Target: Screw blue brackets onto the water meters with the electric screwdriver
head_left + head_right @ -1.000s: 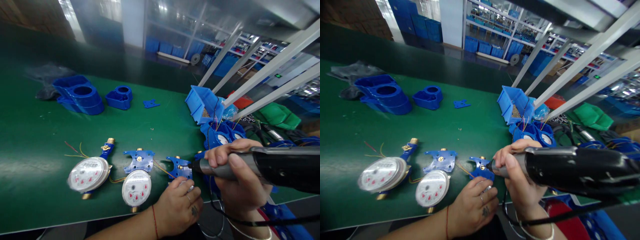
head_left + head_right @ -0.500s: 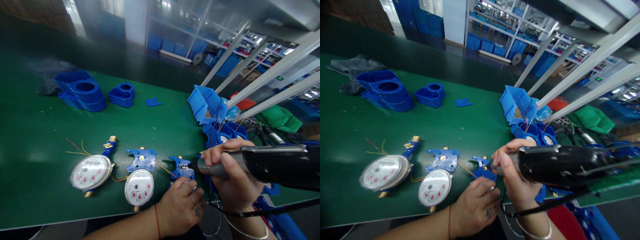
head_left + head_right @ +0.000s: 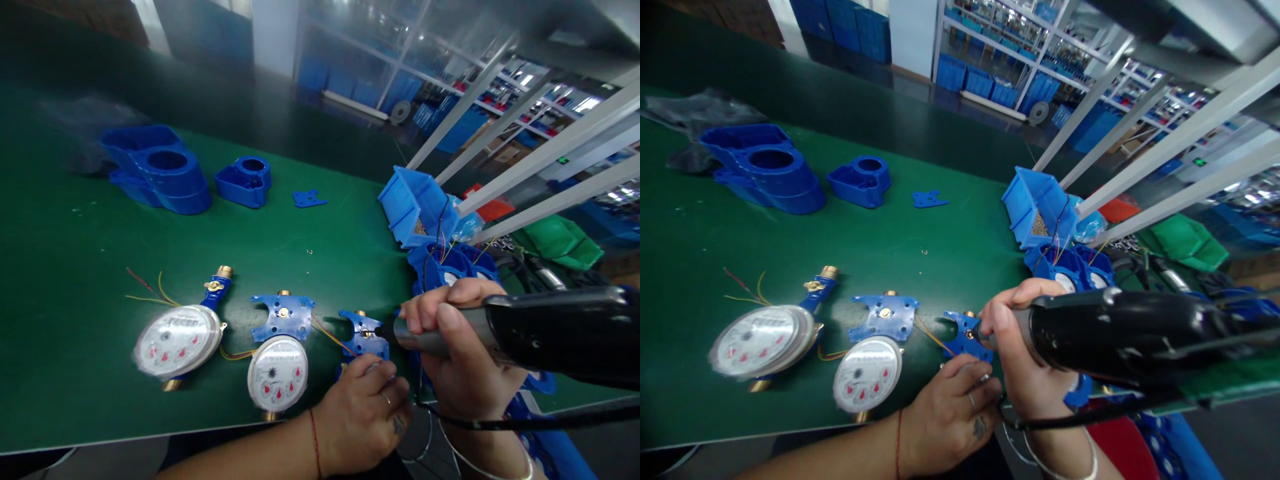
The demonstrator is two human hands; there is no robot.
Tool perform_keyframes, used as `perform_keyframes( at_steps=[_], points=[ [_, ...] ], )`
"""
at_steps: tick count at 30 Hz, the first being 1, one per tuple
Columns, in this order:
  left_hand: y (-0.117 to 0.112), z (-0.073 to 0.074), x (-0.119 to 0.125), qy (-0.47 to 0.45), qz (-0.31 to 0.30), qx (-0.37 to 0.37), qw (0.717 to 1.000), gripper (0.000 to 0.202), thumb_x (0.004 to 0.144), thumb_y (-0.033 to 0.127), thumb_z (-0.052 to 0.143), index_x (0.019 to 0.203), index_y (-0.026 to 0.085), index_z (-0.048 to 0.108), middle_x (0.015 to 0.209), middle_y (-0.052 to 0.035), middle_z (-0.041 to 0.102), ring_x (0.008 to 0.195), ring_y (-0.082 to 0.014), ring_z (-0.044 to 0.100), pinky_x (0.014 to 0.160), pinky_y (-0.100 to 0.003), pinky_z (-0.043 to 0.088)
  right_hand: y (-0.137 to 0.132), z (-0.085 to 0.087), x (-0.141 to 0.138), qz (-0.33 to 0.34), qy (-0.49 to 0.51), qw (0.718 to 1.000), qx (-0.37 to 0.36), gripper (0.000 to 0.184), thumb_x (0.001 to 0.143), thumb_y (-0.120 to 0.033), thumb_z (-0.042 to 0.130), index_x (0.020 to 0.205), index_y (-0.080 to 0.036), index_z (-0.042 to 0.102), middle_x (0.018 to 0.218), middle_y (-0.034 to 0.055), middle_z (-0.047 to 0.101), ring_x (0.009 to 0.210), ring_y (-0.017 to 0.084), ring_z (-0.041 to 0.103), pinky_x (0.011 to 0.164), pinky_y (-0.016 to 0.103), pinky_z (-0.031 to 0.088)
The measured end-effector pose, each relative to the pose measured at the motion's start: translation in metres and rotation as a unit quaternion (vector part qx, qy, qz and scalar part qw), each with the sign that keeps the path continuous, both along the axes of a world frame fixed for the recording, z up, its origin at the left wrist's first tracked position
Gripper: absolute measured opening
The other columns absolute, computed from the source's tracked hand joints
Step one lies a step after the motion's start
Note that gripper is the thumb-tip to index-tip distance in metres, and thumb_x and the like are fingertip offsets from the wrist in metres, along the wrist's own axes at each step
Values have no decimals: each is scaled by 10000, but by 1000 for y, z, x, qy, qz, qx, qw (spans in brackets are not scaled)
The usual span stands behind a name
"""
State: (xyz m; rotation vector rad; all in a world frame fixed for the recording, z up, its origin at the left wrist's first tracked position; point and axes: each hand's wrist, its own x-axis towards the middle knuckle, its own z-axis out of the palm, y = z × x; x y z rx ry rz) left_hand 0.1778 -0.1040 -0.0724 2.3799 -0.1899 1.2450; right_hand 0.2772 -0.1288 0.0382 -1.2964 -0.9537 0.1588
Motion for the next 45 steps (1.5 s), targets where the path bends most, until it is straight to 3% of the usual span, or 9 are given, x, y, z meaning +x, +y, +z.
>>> perform_keyframes(
  at_steps=[9,13,19,24,27,34,37,40,45],
  points=[
    [-3,-2,0,2,9,-17,1000,44,838,174,636,848,137,614,938,-6,648,1011,-177,524,905,-345,427,1,1,-1,7,-5,1000,-4,182,883,-226,623,902,-182,447,670,-44,497,571,108,498,602,273,497],
    [-2,-1,0,-2,11,-17,1000,48,838,177,632,815,140,611,941,-7,647,999,-177,526,893,-345,430,1,-1,0,10,-13,1000,5,207,888,-226,619,1037,-192,480,676,-37,513,562,118,501,555,272,474],
    [-2,-3,0,-4,4,-22,1000,26,837,161,630,820,143,623,940,-7,643,1019,-174,521,886,-343,432,-2,-1,-2,21,2,1000,-5,175,886,-210,622,907,-188,450,672,-41,488,585,117,500,596,274,471],
    [0,-2,0,10,-2,-9,1000,48,840,178,633,810,143,621,946,-11,634,1021,-176,517,864,-341,434,-2,-3,0,37,10,999,-13,285,899,-253,627,1136,-210,475,675,-39,497,579,117,496,573,258,462],
    [1,-3,0,14,-4,4,1000,39,836,188,638,826,151,629,975,-13,629,1032,-183,516,863,-346,430,-1,-2,1,47,10,999,-5,158,901,-220,615,961,-195,471,677,-37,485,580,108,496,590,254,468],
    [3,-3,1,32,-16,41,999,91,855,210,598,784,154,602,911,-13,625,945,-170,541,832,-342,429,0,-4,9,158,-7,987,-32,149,891,-197,601,997,-214,498,670,-31,501,557,117,507,528,235,439],
    [1,0,1,38,-7,53,998,116,868,215,568,771,158,594,902,-21,633,917,-171,548,822,-349,433,-2,0,13,214,-36,975,-54,300,863,-205,621,1145,-225,521,676,-21,507,558,135,511,527,269,452],
    [-2,1,1,37,21,63,997,111,874,196,564,781,142,589,871,-35,622,901,-185,551,787,-349,445,-9,19,10,202,-43,978,23,316,880,-229,616,1180,-233,516,664,-26,497,563,139,502,548,295,446],
    [-4,-2,15,86,82,105,987,93,872,231,585,864,139,580,934,-46,611,944,-222,554,813,-400,468,-29,57,1,35,-57,979,190,186,817,-240,670,981,-205,589,611,-11,467,511,164,418,558,362,409]
  ],
)
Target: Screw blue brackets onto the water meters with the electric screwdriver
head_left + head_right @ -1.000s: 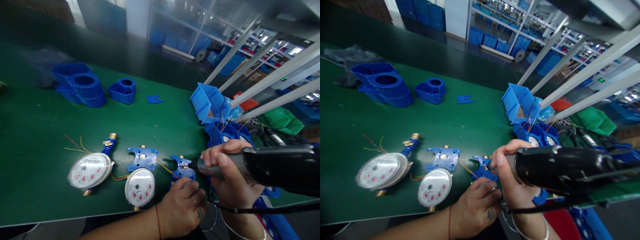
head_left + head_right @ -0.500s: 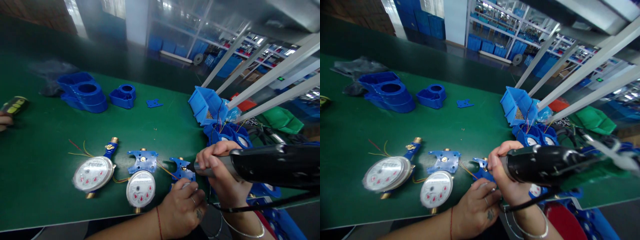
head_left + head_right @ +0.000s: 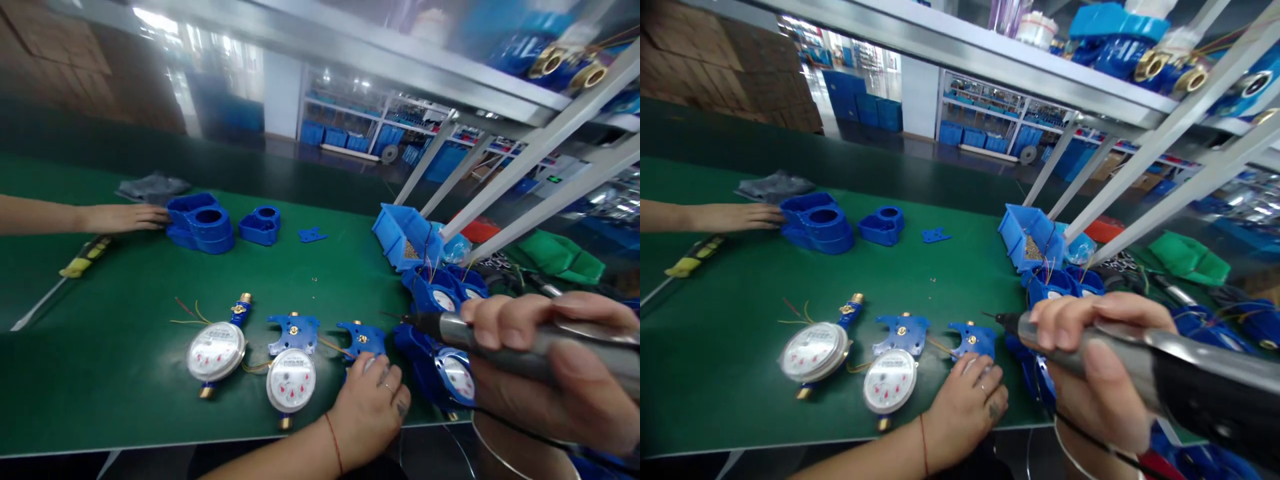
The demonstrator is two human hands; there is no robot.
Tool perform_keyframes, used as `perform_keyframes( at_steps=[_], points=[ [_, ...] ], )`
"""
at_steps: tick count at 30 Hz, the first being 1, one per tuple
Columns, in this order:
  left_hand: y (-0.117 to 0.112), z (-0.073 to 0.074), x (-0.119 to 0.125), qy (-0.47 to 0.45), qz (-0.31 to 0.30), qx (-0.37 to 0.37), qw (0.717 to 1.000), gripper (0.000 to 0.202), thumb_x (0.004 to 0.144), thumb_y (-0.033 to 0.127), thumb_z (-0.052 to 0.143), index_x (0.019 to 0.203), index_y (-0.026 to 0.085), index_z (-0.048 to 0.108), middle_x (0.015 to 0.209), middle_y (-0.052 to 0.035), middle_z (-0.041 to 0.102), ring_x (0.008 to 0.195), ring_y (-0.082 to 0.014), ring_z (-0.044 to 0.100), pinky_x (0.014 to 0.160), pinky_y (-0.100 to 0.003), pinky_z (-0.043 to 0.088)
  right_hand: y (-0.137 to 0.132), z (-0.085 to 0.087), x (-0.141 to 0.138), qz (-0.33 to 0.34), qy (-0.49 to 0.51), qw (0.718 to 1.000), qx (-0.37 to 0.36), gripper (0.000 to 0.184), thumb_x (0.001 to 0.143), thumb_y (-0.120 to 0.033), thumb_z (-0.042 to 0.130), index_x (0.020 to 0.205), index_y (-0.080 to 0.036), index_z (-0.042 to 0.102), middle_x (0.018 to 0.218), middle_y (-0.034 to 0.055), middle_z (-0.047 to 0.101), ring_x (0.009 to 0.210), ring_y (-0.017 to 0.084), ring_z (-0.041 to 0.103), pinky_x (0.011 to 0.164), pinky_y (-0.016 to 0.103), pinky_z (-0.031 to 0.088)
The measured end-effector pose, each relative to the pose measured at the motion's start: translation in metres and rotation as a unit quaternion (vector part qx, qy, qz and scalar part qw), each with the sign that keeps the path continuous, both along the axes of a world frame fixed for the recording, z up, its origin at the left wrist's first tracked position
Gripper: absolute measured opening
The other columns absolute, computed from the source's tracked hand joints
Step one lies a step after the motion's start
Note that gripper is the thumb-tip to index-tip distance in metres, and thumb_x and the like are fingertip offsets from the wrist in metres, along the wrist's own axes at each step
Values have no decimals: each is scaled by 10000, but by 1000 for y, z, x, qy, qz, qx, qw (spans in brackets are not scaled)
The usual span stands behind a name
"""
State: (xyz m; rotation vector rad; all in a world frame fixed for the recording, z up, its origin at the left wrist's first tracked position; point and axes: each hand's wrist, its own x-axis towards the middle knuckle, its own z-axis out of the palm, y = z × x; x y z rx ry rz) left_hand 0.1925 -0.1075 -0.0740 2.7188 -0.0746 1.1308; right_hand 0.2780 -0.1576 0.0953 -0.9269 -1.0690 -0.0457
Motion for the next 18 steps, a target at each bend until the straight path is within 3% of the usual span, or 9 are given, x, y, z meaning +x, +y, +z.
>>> perform_keyframes(
  at_steps=[4,8,11,14,18],
  points=[
    [6,5,8,26,59,3,998,128,851,251,618,900,138,582,997,-70,622,994,-254,561,899,-500,446,-11,0,-2,-65,42,997,26,184,761,-293,722,897,-244,608,588,-3,442,499,181,365,535,377,382],
    [19,34,-12,21,39,1,999,392,847,471,591,1092,165,578,1138,-83,611,1134,-282,523,984,-549,418,1,-7,2,-65,61,993,76,160,763,-211,620,921,-232,604,597,-10,457,486,171,367,519,347,385],
    [36,64,-43,-31,-8,-6,999,326,887,391,534,1099,148,584,1153,-98,617,1084,-251,561,910,-427,505,29,-7,9,-37,84,990,106,174,753,-194,602,924,-201,568,598,-28,475,493,147,416,562,318,439],
    [56,85,-74,-43,-2,-29,999,192,916,259,470,994,142,601,1006,-94,658,903,-199,621,777,-323,550,73,-12,18,-18,109,989,94,191,745,-217,647,892,-172,533,590,-37,501,512,134,483,613,311,483],
    [75,83,-98,-61,14,-60,996,135,902,159,460,930,163,592,813,-42,658,691,-140,627,629,-238,543,134,-43,31,-29,124,991,42,218,757,-206,679,881,-163,506,611,-40,538,526,134,542,612,306,498]
  ],
)
